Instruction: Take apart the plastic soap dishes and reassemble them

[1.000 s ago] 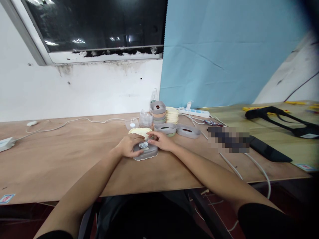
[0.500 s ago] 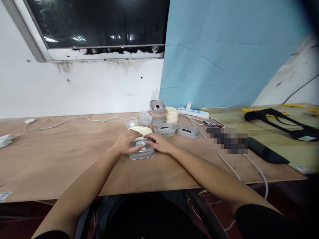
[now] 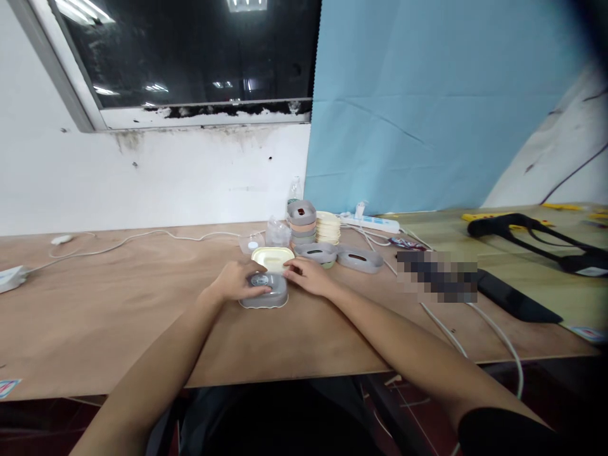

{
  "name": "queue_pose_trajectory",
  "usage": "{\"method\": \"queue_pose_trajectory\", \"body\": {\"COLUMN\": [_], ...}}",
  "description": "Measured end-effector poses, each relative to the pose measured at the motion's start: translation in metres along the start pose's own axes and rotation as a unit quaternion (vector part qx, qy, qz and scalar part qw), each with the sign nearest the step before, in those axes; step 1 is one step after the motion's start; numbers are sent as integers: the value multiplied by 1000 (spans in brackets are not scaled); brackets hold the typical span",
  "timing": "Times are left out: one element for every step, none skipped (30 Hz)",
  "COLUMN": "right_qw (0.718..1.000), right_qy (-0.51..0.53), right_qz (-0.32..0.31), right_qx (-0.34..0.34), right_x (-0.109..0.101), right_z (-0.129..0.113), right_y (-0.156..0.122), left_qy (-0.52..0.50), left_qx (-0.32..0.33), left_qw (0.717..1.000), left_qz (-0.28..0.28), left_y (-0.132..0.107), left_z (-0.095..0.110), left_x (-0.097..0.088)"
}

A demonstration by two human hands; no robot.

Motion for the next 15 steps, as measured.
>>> {"method": "queue_pose_trajectory", "body": {"right_qw": [1000, 1000, 1000, 1000, 1000, 1000, 1000, 1000, 1000, 1000, 1000, 1000, 1000, 1000, 999], "right_qy": [-7, -12, -15, -17, -19, -20, -20, -19, -17, -15, -11, -7, -4, -1, 3], "right_qz": [2, 4, 6, 6, 6, 6, 5, 2, -2, -6, -12, -18, -24, -28, -31], "right_qx": [4, 6, 6, 4, 3, 2, 1, 0, -2, -4, -5, -7, -7, -7, -6], "right_x": [0, 1, 1, 2, 2, 2, 3, 3, 3, 4, 4, 5, 5, 5, 6], "right_z": [3, 6, 7, 7, 7, 6, 5, 4, 3, 2, 1, 1, 1, 1, 1], "right_y": [0, 0, 0, 1, 0, 0, 0, 0, 0, 0, -1, -1, -1, -1, -1], "left_qy": [-9, -18, -23, -27, -30, -35, -43, -55, -69, -84, -99, -109, -117, -120, -120], "left_qx": [-11, -21, -32, -46, -63, -84, -106, -128, -149, -167, -182, -197, -215, -237, -260], "left_qw": [1000, 1000, 999, 999, 998, 996, 993, 990, 986, 982, 978, 974, 969, 964, 958], "left_qz": [4, 6, 5, 3, -2, -8, -15, -20, -24, -25, -24, -22, -17, -14, -7], "left_y": [-1, -1, -2, -2, -3, -4, -5, -7, -9, -11, -13, -16, -19, -23, -27], "left_z": [-3, -7, -10, -14, -19, -24, -31, -38, -45, -54, -62, -72, -82, -92, -103], "left_x": [-1, -1, -2, -2, -2, -3, -3, -3, -3, -2, -1, 0, 1, 3, 4]}}
Point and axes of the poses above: each hand's wrist, its own y-axis towards the middle knuckle, its own x-axis out of the palm, z = x × y, the point moved 5 cm from there along y, towards the middle knuckle, and after that the axes turned 4 degrees about y, right-handed, at the moved point
